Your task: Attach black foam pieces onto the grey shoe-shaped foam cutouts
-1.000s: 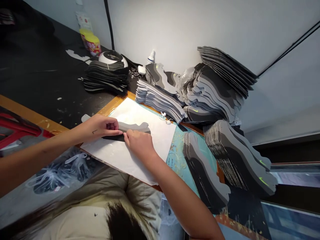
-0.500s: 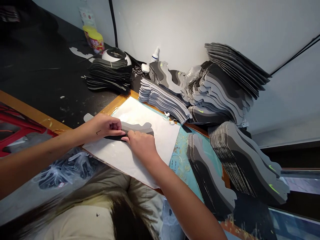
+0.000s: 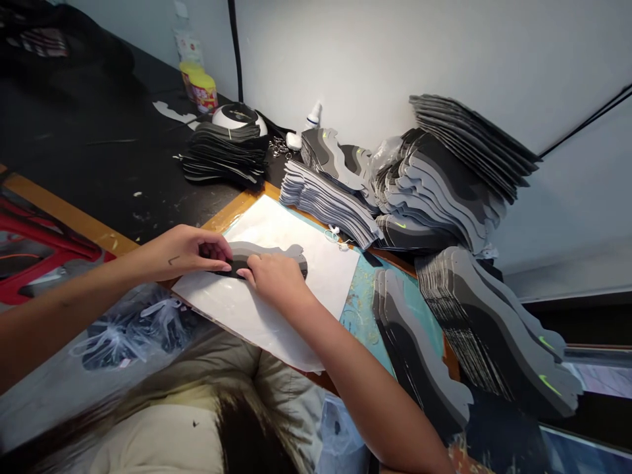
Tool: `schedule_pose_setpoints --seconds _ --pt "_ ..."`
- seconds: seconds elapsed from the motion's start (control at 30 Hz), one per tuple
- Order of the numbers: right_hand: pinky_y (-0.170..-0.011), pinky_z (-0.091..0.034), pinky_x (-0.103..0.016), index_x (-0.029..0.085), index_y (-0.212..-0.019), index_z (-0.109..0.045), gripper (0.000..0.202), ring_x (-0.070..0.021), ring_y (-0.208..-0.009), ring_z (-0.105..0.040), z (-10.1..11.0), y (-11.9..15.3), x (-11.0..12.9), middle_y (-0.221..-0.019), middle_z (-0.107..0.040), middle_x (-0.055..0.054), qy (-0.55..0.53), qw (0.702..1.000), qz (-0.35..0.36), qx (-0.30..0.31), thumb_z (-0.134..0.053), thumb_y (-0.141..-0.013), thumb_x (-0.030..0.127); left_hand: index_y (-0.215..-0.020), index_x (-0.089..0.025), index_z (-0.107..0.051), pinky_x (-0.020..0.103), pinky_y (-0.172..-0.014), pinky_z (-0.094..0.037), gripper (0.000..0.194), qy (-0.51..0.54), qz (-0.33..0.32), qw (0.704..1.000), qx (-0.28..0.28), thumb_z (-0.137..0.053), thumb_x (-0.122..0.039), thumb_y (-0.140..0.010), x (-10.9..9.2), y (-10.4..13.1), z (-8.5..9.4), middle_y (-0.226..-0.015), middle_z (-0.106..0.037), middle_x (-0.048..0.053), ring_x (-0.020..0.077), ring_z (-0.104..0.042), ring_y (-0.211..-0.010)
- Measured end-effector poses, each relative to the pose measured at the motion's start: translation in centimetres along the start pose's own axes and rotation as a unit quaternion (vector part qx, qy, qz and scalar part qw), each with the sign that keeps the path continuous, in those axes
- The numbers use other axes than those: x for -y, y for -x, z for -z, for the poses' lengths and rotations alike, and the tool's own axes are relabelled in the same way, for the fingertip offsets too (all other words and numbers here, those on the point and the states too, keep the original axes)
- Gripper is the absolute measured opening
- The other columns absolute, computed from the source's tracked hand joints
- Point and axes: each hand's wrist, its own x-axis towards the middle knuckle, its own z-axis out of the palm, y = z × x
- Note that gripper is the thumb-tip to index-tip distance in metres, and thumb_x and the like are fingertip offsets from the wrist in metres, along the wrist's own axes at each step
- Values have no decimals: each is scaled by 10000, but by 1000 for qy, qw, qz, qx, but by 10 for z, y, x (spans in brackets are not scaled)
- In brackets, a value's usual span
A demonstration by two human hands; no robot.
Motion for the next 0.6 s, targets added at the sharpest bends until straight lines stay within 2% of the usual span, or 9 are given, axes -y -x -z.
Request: schedule_pose_setpoints --seconds 0.13,0.23,0.27,0.33,0.4,0.5,0.6 --pt "-1042 -448 -449 189 -1406 -576 486 -219 -1218 -423 -4 -2 3 -1266 -435 -97 -14 1000 -4 -11 -339 -1155 531 -936 -146 -760 236 -696 -457 361 -3 -56 998 -18 -763 -489 -825 12 1 -7 -855 -718 42 159 -630 -773" --pt "-1050 -439 -453 179 -1407 -585 485 -218 -1216 -419 -2 -2 3 -1257 -438 -108 -25 1000 -12 -13 -354 -1152 520 -902 -150 -752 228 -698 -447 252 -66 -175 979 -80 -692 -393 -938 22 5 -16 -873 -704 42 139 -614 -764" --pt "-1053 -436 -452 175 -1400 -595 484 -217 -1214 -416 -2 -2 3 -1250 -441 -109 -27 999 -13 -14 -361 -1150 517 -922 -155 -757 234 -741 -461 227 -98 -226 963 -108 -634 -334 -986 25 8 -20 -948 -712 56 144 -629 -817" --pt "-1074 -427 -443 165 -1378 -625 468 -211 -1226 -400 -3 -1 1 -1248 -441 -111 -27 999 1 -28 -398 -1143 500 -1070 -157 -761 283 -929 -485 275 -173 -314 923 -140 -490 -193 -1041 28 16 -28 -1210 -695 96 186 -649 -1055" --pt "-1134 -410 -416 163 -1384 -641 431 -194 -1273 -365 -11 0 -2 -1309 -410 -104 -25 996 35 -77 -438 -1136 451 -1287 -121 -694 346 -1148 -403 362 -244 -353 893 -135 -429 -128 -1041 28 29 -34 -1434 -602 120 226 -557 -1323" --pt "-1294 -315 -384 151 -1567 -534 534 -179 -1437 -210 -33 2 -8 -1495 -210 -88 -10 976 129 -173 -488 -1125 448 -1497 -13 -514 341 -1291 -206 502 -322 -336 880 -96 -446 -290 -1083 28 46 -40 -1580 -457 164 237 -371 -1515" --pt "-1383 -199 -376 76 -1704 -352 779 -175 -1530 -8 -54 0 -15 -1544 -10 -80 20 956 205 -209 -484 -1116 570 -1534 25 -463 334 -1304 -127 654 -367 -338 863 -82 -346 -462 -1115 26 51 -37 -1634 -352 188 248 -318 -1547"
